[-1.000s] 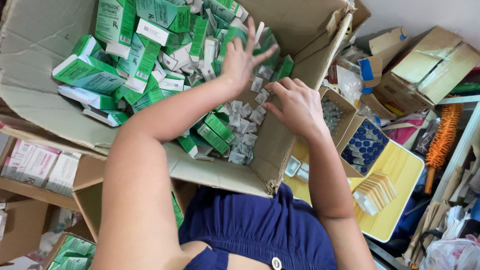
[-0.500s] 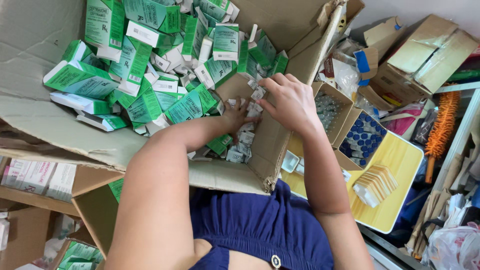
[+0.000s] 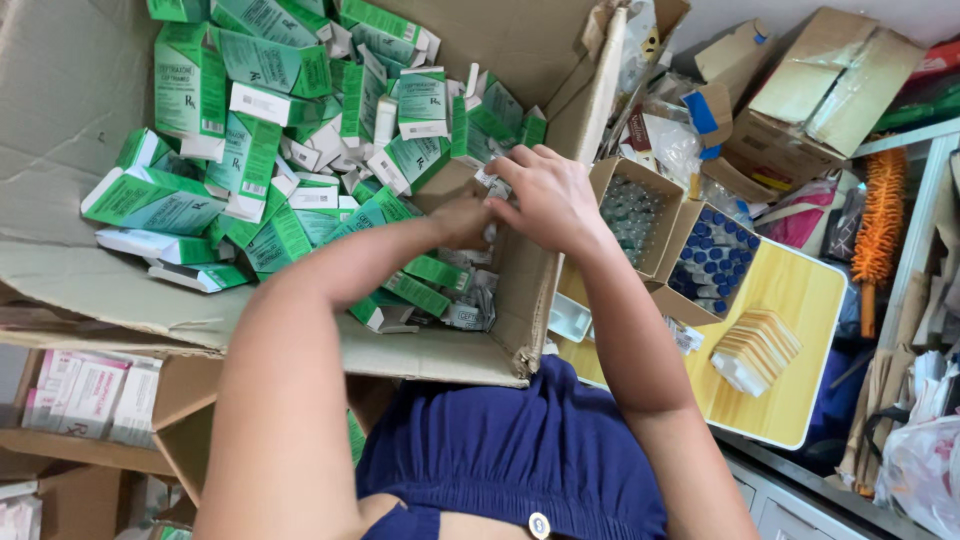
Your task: The person arranges small green boxes into a larger cardboard box, then transfers loose green boxes from a pile into the same box. The person also handles small white plastic containers, placing them on a table and into a larger box.
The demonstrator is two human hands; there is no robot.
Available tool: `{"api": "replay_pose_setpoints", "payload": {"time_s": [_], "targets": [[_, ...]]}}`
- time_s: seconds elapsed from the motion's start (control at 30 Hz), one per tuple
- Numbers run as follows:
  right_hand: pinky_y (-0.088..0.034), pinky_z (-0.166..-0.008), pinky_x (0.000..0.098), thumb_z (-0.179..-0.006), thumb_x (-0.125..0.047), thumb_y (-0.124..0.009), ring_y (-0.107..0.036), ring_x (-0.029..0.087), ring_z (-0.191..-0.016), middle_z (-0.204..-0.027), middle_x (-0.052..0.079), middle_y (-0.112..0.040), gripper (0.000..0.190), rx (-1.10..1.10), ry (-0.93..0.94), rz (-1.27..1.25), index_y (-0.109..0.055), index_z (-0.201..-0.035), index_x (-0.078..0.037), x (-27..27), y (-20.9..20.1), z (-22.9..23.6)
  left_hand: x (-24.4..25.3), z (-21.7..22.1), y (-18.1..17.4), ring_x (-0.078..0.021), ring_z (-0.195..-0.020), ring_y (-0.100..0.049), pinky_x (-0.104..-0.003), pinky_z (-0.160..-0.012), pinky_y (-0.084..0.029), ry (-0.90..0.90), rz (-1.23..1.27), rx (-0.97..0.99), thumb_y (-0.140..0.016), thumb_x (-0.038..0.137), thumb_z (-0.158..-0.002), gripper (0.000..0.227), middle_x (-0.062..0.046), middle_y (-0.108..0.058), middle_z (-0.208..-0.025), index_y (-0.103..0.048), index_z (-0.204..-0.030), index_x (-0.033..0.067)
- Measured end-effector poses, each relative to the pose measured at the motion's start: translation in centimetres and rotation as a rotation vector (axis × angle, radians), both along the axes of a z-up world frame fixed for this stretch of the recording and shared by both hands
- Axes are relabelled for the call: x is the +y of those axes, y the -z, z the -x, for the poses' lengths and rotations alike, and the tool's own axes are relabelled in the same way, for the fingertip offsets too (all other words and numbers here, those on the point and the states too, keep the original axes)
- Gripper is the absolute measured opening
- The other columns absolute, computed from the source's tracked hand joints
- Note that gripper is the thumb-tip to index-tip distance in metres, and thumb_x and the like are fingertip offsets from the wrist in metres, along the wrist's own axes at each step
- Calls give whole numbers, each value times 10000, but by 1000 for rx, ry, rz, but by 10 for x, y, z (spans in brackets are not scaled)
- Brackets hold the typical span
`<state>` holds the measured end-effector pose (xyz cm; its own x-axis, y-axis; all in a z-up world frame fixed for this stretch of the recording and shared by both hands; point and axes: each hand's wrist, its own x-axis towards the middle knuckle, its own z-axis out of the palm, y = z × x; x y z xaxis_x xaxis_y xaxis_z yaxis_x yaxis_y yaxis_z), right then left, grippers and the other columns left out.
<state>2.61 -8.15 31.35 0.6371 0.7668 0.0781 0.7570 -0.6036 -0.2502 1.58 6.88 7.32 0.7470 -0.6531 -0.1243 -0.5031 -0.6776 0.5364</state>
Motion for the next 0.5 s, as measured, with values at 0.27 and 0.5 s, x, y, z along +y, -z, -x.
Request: {"api": "replay_pose_setpoints", "payload": {"time_s": [0.27, 0.5], "targets": [[-564, -846, 284, -991, -57, -689, -650, 171, -1059, -1213, 108, -624, 135, 204, 47, -823, -674, -1123, -75, -30, 18, 6, 35, -9, -159, -321, -892, -712, -409, -815, -564, -334, 468, -79, -794, 213, -710, 324, -166, -705, -932, -686, -982, 72], [-518, -911, 259, -1109, -13, -609, -602, 107, -1045, -1148, 39, -634, 92, 542, 214, -1229, -653, -1189, 1, -122, 53, 16, -12, 47, -304, -322, -960, -664, -408, -868, -524, -257, 546, -226, -816, 217, -780, 302, -148, -681, -987, -658, -980, 56]]}}
